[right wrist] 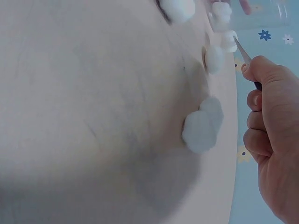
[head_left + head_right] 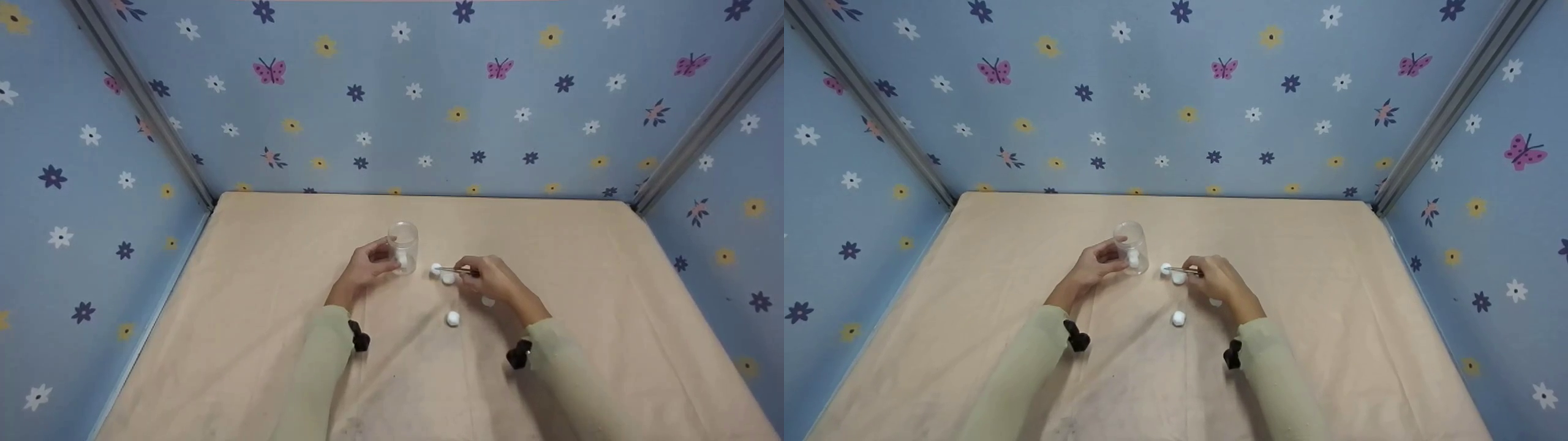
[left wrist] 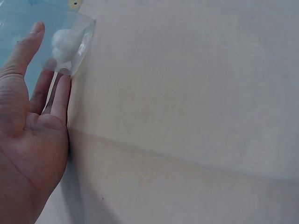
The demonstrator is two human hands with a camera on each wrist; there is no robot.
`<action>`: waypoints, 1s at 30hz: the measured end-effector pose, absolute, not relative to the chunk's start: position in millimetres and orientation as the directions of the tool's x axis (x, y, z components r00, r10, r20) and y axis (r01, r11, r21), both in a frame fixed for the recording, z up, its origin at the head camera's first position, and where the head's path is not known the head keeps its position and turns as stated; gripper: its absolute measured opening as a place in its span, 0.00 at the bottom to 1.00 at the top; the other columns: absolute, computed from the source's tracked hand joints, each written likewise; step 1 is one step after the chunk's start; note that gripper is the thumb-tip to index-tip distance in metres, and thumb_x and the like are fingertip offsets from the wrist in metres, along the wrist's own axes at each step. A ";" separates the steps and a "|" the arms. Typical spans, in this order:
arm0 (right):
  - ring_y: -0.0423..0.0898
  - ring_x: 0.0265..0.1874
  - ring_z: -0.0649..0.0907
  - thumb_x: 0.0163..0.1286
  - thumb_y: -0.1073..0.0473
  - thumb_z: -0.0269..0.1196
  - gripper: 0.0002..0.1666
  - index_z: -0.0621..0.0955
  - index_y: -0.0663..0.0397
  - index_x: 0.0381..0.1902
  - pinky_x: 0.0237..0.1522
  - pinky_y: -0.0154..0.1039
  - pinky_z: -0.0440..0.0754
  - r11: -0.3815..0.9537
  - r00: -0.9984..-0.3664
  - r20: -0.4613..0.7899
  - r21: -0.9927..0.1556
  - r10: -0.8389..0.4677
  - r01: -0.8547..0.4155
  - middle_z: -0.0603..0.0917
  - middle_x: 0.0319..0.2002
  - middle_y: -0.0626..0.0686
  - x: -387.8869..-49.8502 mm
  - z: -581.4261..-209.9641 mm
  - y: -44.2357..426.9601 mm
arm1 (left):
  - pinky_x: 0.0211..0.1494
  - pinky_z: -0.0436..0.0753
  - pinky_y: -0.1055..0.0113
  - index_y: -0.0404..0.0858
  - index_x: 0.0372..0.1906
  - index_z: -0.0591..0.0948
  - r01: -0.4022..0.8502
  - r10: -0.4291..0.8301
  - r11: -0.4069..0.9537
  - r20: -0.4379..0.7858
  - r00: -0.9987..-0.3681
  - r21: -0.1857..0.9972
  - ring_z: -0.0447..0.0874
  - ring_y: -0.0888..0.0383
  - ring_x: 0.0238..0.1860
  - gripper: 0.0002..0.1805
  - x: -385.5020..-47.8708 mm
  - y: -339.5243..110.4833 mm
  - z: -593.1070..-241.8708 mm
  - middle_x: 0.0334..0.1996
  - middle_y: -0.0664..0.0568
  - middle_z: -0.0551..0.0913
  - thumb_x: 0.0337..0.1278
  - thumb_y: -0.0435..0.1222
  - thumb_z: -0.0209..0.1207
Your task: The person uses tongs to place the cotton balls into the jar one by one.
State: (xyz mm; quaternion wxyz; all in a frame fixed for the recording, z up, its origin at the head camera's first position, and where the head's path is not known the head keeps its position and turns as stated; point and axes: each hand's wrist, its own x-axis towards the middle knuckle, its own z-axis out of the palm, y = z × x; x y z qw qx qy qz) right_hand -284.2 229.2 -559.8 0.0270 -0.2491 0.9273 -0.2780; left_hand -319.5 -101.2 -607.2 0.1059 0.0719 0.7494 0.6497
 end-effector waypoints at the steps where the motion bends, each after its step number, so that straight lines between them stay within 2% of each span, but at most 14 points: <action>1: 0.41 0.27 0.75 0.81 0.63 0.67 0.12 0.91 0.56 0.57 0.34 0.36 0.73 0.719 -0.874 0.091 -0.531 -0.478 -0.448 0.91 0.33 0.57 -284.4 -559.7 229.0 | 0.83 0.82 0.50 0.38 0.83 0.76 -0.034 0.243 0.142 -0.068 -0.968 0.989 0.83 0.41 0.75 0.35 -319.4 -101.2 -607.0 0.73 0.36 0.84 0.75 0.28 0.71; 7: 0.40 0.27 0.74 0.80 0.63 0.68 0.12 0.91 0.57 0.56 0.32 0.35 0.71 0.711 -0.870 0.102 -0.536 -0.482 -0.456 0.90 0.32 0.56 -285.0 -560.4 229.0 | 0.83 0.82 0.50 0.38 0.82 0.76 -0.044 0.238 0.143 -0.078 -0.968 0.989 0.83 0.41 0.75 0.35 -318.1 -101.0 -605.8 0.73 0.37 0.84 0.74 0.29 0.71; 13: 0.37 0.21 0.69 0.81 0.64 0.65 0.13 0.91 0.57 0.57 0.27 0.32 0.66 0.701 -0.871 0.098 -0.553 -0.482 -0.450 0.86 0.24 0.53 -285.0 -559.5 230.6 | 0.85 0.80 0.48 0.37 0.83 0.75 -0.052 0.244 0.132 -0.084 -0.966 0.990 0.81 0.38 0.78 0.35 -318.1 -100.9 -605.2 0.75 0.35 0.82 0.75 0.27 0.70; 20: 0.37 0.23 0.77 0.84 0.63 0.65 0.12 0.90 0.56 0.58 0.27 0.32 0.76 0.693 -0.888 0.077 -0.596 -0.453 -0.405 0.91 0.30 0.54 -286.9 -552.5 234.0 | 0.86 0.80 0.47 0.37 0.83 0.74 -0.058 0.245 0.157 -0.096 -0.965 0.986 0.80 0.37 0.79 0.36 -318.3 -100.5 -605.1 0.76 0.35 0.81 0.75 0.30 0.71; 26: 0.40 0.24 0.72 0.83 0.64 0.66 0.12 0.91 0.56 0.58 0.30 0.34 0.68 0.697 -0.889 0.098 -0.583 -0.448 -0.416 0.89 0.30 0.55 -289.0 -544.6 234.5 | 0.87 0.79 0.47 0.37 0.84 0.74 -0.072 0.238 0.160 -0.109 -0.965 0.984 0.80 0.38 0.79 0.38 -318.2 -100.9 -603.9 0.76 0.36 0.81 0.74 0.30 0.72; 30: 0.39 0.24 0.70 0.82 0.64 0.66 0.12 0.91 0.56 0.57 0.30 0.34 0.66 0.697 -0.888 0.124 -0.576 -0.442 -0.427 0.87 0.29 0.54 -289.8 -542.7 234.4 | 0.87 0.79 0.48 0.37 0.84 0.73 -0.072 0.233 0.154 -0.107 -0.967 0.985 0.80 0.38 0.79 0.38 -317.9 -101.1 -604.3 0.76 0.36 0.81 0.74 0.30 0.72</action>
